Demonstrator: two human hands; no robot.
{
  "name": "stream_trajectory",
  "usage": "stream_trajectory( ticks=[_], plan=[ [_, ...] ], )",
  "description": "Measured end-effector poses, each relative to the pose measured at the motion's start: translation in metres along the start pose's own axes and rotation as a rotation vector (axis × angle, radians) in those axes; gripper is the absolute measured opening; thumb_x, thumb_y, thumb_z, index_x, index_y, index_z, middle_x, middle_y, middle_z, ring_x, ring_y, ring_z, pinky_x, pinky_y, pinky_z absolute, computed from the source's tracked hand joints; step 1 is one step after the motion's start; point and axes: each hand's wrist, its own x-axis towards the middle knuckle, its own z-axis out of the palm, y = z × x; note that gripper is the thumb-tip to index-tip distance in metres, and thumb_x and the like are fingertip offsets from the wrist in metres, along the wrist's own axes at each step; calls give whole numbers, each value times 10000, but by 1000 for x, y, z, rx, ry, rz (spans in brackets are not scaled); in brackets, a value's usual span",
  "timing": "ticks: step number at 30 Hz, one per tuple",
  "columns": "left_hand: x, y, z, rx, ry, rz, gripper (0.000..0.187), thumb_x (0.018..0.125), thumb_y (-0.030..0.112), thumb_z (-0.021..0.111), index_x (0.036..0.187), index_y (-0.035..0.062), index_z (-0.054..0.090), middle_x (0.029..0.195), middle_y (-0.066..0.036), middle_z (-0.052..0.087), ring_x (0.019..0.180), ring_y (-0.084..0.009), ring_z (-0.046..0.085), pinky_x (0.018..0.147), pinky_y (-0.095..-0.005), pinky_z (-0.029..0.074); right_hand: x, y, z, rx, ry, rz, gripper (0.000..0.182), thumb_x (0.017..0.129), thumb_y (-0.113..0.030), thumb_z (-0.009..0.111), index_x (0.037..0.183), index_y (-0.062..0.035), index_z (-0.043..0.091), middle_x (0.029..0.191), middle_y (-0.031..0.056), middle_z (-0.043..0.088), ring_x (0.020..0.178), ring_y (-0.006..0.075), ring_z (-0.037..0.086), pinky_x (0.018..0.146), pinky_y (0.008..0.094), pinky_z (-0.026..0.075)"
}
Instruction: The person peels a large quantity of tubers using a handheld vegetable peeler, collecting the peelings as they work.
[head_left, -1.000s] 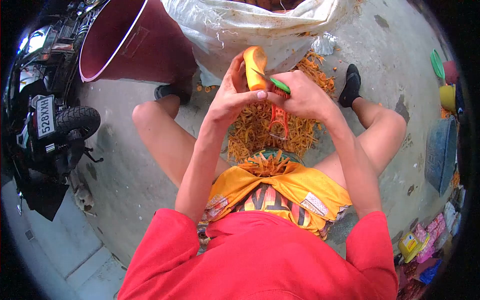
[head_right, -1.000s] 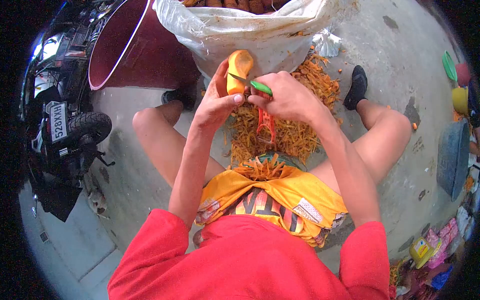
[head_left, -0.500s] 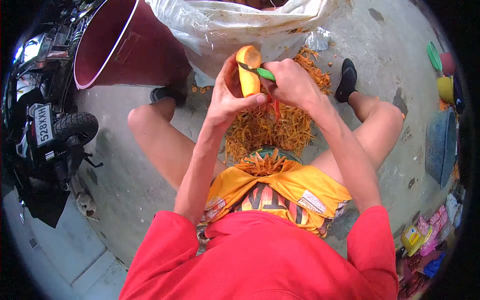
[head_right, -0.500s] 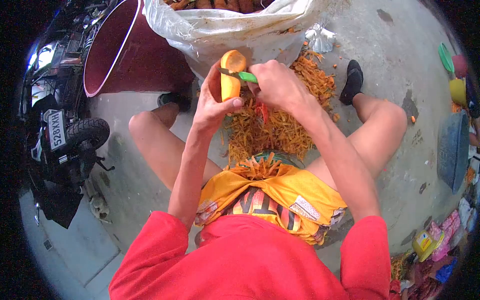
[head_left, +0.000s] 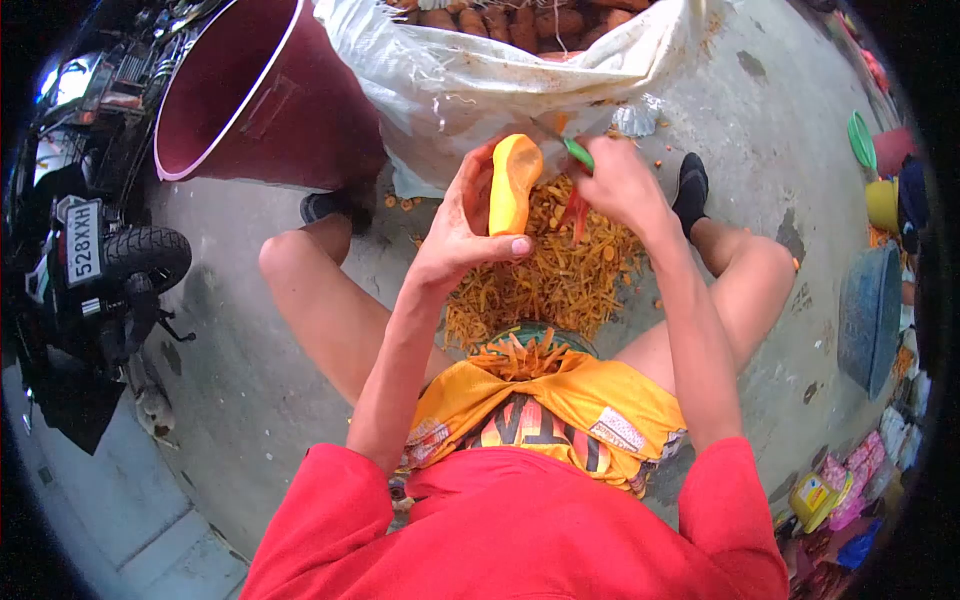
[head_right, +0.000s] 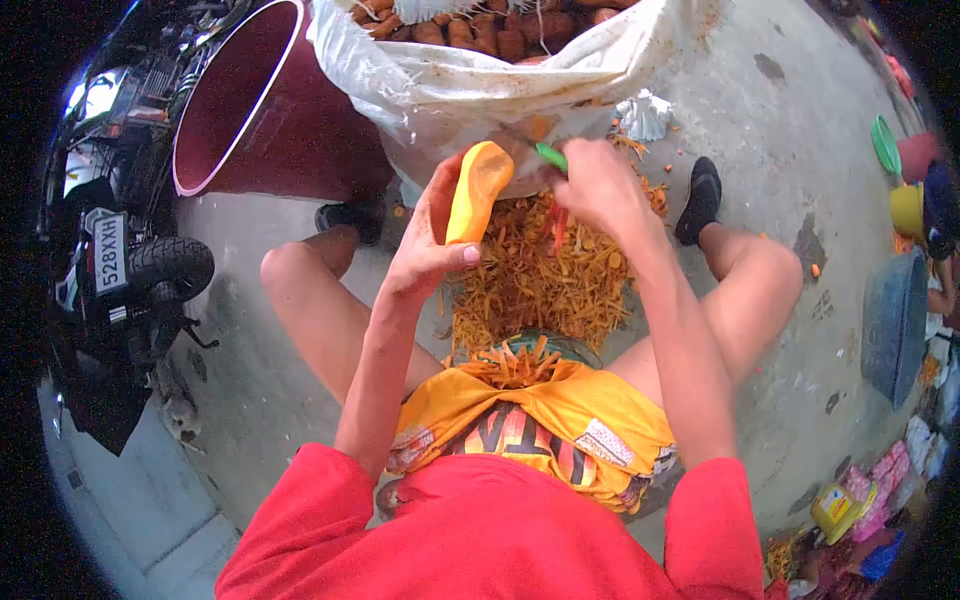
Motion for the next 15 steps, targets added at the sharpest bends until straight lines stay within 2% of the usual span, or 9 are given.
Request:
stream_trajectory(
  ticks=[1, 2, 4, 5, 11, 13, 15],
  plan=[
    [0, 0, -2, 3, 9, 5, 1165, 578, 217, 982, 1536, 13, 351, 1450, -96, 490, 1380, -219, 458, 1192, -352, 317, -8, -13, -6, 160, -46, -36, 233, 901, -233, 704, 916, -1, 700, 847, 248, 705, 857, 451, 692, 767, 511, 554],
    [1, -1, -4, 11, 44, 4, 1172, 573, 201, 988, 1536, 14, 346, 1445, -98, 491, 1376, -220, 462, 1192, -355, 324, -18, -28, -9, 161, -49, -44, 233, 901, -233, 704, 916, -1, 700, 847, 248, 705, 857, 451, 692, 767, 511, 554],
    [3, -5, -8, 18, 85, 8, 1179, 568, 186, 994, 1537, 16, 342, 1440, -99, 492, 1372, -221, 466, 1191, -358, 331, -31, -48, -11, 416, -341, -183, 219, 898, -218, 723, 882, -6, 669, 835, 262, 680, 828, 470, 667, 728, 519, 535],
    [3, -6, -11, 47, 73, 35, 1179, 560, 184, 1002, 1528, 15, 350, 1436, -100, 494, 1368, -219, 471, 1189, -360, 337, -31, -49, -8, 388, -297, -238, 219, 887, -202, 742, 874, -3, 651, 823, 261, 668, 801, 475, 651, 707, 506, 525],
    [0, -8, -10, 128, 44, 78, 1146, 555, 192, 1014, 1497, 13, 385, 1418, -101, 510, 1344, -217, 493, 1177, -363, 354, -21, -41, 22, 332, -50, -190, 142, 844, -126, 723, 875, 0, 664, 815, 268, 676, 802, 468, 669, 716, 519, 548],
    [1, -11, -8, 126, 39, 74, 1131, 562, 197, 1013, 1490, 13, 393, 1411, -101, 516, 1338, -216, 498, 1173, -363, 357, -15, -38, 23, 130, -6, -158, 65, 837, -64, 680, 871, -9, 682, 808, 267, 690, 795, 456, 692, 732, 529, 566],
    [1, -13, -7, 131, 51, 49, 1100, 582, 190, 1002, 1485, 12, 399, 1402, -99, 524, 1328, -213, 506, 1170, -364, 361, -11, -35, 23, 21, 13, -88, 61, 842, -47, 659, 885, -13, 687, 825, 261, 702, 805, 446, 703, 742, 529, 573]
  ],
)
